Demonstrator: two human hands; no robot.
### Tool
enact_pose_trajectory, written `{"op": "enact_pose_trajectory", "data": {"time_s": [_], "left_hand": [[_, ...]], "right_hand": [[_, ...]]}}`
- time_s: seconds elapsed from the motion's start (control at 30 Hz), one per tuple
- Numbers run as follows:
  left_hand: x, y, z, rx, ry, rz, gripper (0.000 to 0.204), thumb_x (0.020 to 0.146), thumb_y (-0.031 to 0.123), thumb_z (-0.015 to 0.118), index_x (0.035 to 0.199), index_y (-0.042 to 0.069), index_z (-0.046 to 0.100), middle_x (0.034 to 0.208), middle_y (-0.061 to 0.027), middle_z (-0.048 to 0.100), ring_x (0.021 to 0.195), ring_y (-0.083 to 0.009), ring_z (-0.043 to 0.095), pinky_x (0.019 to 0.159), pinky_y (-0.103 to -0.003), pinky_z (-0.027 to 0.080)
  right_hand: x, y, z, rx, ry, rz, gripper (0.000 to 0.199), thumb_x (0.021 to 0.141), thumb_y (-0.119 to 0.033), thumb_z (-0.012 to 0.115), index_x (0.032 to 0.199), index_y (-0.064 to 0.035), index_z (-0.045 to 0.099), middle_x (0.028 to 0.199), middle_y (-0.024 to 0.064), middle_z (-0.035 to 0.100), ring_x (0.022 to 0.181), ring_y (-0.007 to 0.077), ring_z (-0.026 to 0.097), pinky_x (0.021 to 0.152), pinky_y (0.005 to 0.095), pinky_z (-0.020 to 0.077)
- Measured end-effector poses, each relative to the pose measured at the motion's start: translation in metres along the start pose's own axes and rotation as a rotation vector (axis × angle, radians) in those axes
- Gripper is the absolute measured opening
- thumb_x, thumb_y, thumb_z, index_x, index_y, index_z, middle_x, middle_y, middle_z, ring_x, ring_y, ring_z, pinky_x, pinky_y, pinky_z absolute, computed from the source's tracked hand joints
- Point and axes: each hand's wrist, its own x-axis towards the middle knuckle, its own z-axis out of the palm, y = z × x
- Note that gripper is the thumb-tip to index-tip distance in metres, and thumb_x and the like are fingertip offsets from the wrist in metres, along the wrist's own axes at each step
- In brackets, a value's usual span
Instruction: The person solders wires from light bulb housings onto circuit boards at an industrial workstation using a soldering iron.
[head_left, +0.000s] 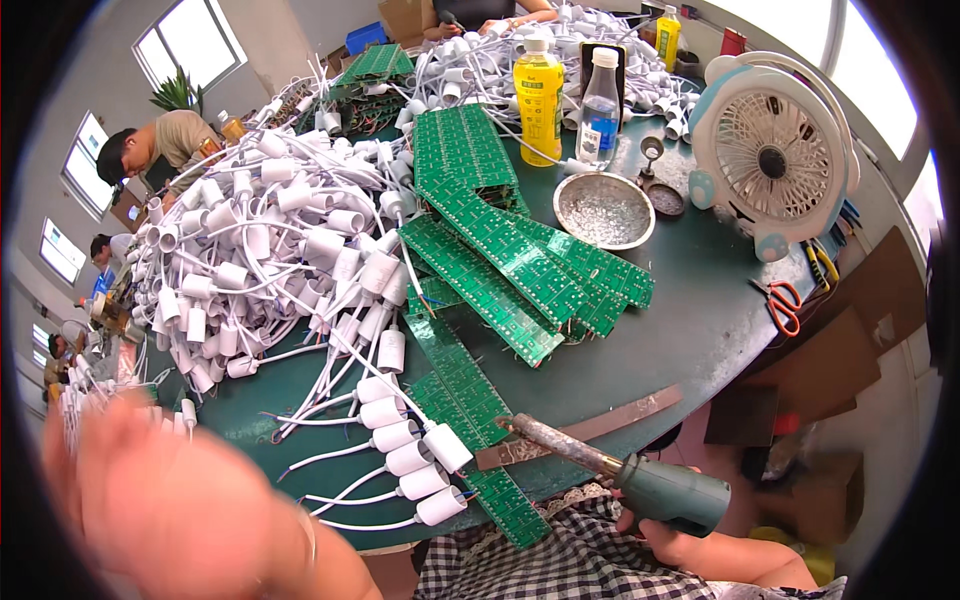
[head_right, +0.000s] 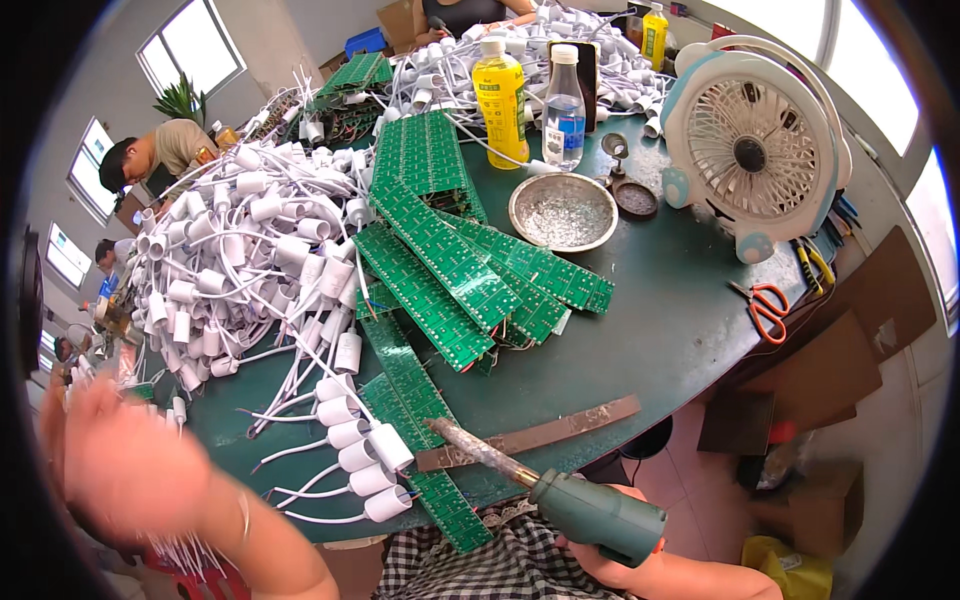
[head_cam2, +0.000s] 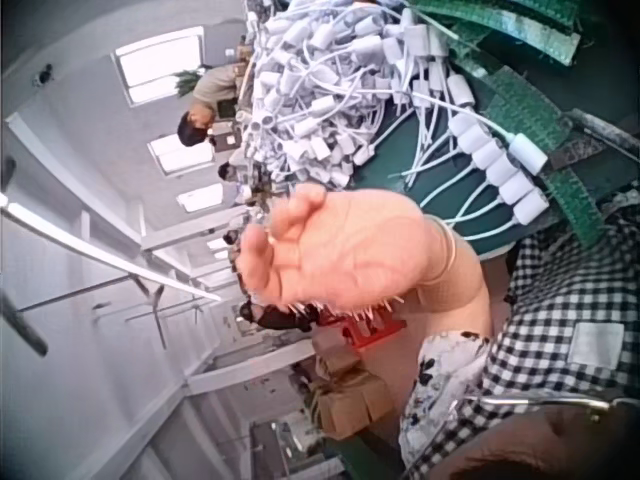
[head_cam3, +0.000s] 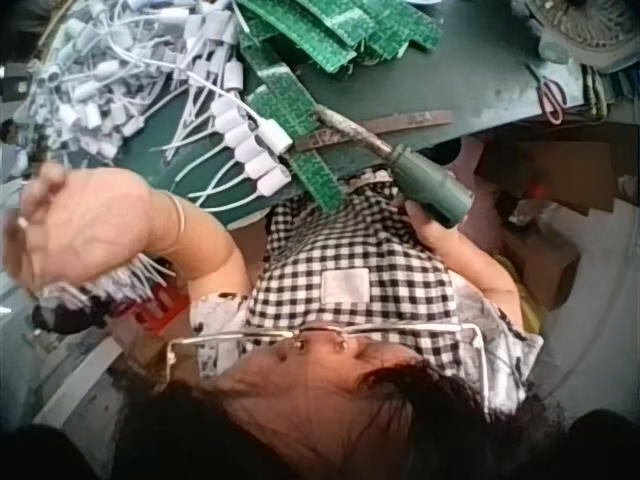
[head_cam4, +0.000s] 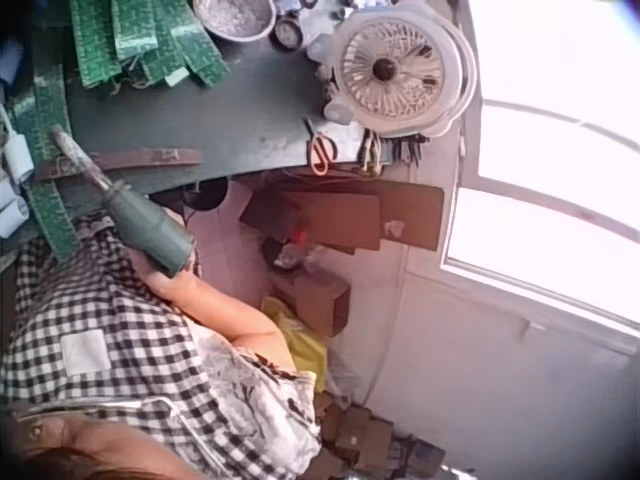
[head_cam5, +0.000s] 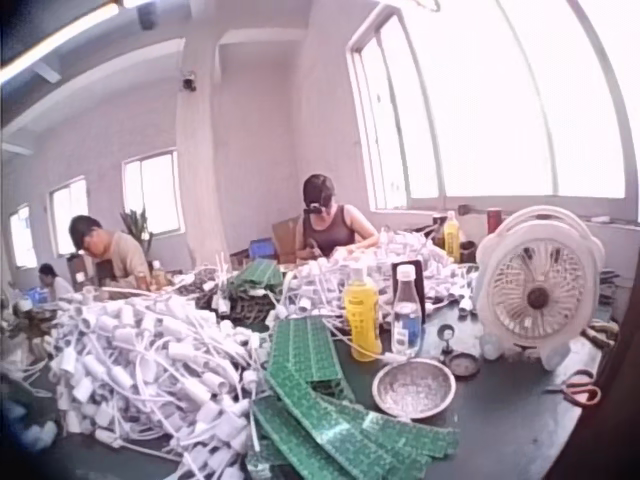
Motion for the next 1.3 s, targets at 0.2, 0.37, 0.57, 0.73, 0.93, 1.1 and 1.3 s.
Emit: {"op": "enact_pose_trajectory", "data": {"time_s": [0.2, 0.37, 0.57, 0.73, 0.93, 1.1, 1.3], "left_hand": [[-0.099, -0.061, 0.157, 0.137, -0.941, -0.216, 0.052, 0.075, 0.026, 0.075, 0.118, 0.003, 0.057, 0.107, -0.0148, 0.062, 0.098, -0.0310, 0.056, 0.090, -0.041, 0.043], [-0.105, -0.067, 0.147, 0.068, -0.862, -0.216, 0.025, 0.077, 0.016, 0.071, 0.099, 0.005, 0.064, 0.098, -0.0118, 0.062, 0.093, -0.0301, 0.059, 0.082, -0.038, 0.046], [-0.044, 0.020, 0.066, 0.043, -0.528, 0.426, 0.018, 0.073, 0.013, 0.073, 0.089, 0.015, 0.065, 0.087, -0.0020, 0.054, 0.078, -0.0198, 0.054, 0.077, -0.036, 0.029], [-0.082, 0.092, -0.045, 0.106, -1.149, 0.294, 0.023, 0.064, 0.015, 0.073, 0.086, 0.020, 0.068, 0.096, -0.0021, 0.048, 0.088, -0.0246, 0.049, 0.083, -0.042, 0.030], [-0.168, 0.099, -0.057, 0.103, -1.122, -0.300, 0.014, 0.068, 0.011, 0.072, 0.080, 0.011, 0.067, 0.109, -0.0086, 0.046, 0.108, -0.0343, 0.038, 0.091, -0.046, 0.029], [-0.167, 0.099, -0.037, 0.072, -1.077, -0.331, 0.011, 0.066, 0.008, 0.070, 0.074, 0.012, 0.063, 0.116, -0.0096, 0.043, 0.113, -0.0361, 0.036, 0.094, -0.047, 0.026], [-0.164, 0.099, -0.033, 0.078, -1.136, -0.329, 0.012, 0.063, 0.008, 0.068, 0.070, 0.013, 0.060, 0.116, -0.0087, 0.044, 0.112, -0.0366, 0.036, 0.095, -0.048, 0.024]], "right_hand": [[-0.014, 0.013, -0.014, -0.016, -0.071, 0.049, 0.050, 0.086, -0.025, 0.060, 0.125, 0.0032, 0.049, 0.101, 0.0099, 0.064, 0.076, 0.0173, 0.065, 0.063, 0.0270, 0.0502], [-0.040, 0.047, -0.033, -0.058, -0.099, 0.126, 0.056, 0.090, -0.040, 0.056, 0.127, 0.0019, 0.048, 0.092, 0.0084, 0.060, 0.076, 0.0148, 0.060, 0.073, 0.0281, 0.0481], [-0.043, 0.046, -0.039, -0.104, 0.003, 0.171, 0.057, 0.091, -0.042, 0.055, 0.127, 0.0011, 0.048, 0.086, 0.0083, 0.061, 0.076, 0.0149, 0.059, 0.073, 0.0279, 0.0479], [-0.024, 0.009, -0.038, -0.201, -0.170, 0.205, 0.051, 0.087, -0.033, 0.057, 0.125, 0.0006, 0.049, 0.089, 0.0098, 0.062, 0.080, 0.0149, 0.061, 0.076, 0.0289, 0.0485], [-0.031, 0.008, -0.029, -0.143, -0.147, 0.191, 0.037, 0.077, -0.013, 0.063, 0.111, -0.0001, 0.056, 0.086, 0.0108, 0.065, 0.077, 0.0153, 0.064, 0.078, 0.0289, 0.0486], [-0.030, -0.002, -0.031, -0.475, -0.116, -0.137, 0.024, 0.080, -0.012, 0.068, 0.099, 0.0004, 0.059, 0.096, 0.0121, 0.060, 0.085, 0.0240, 0.058, 0.072, 0.0358, 0.0473], [-0.039, -0.003, -0.027, -0.410, -0.102, -0.091, 0.031, 0.080, -0.010, 0.068, 0.107, 0.0012, 0.058, 0.099, 0.0131, 0.060, 0.085, 0.0256, 0.059, 0.076, 0.0368, 0.0476]]}}
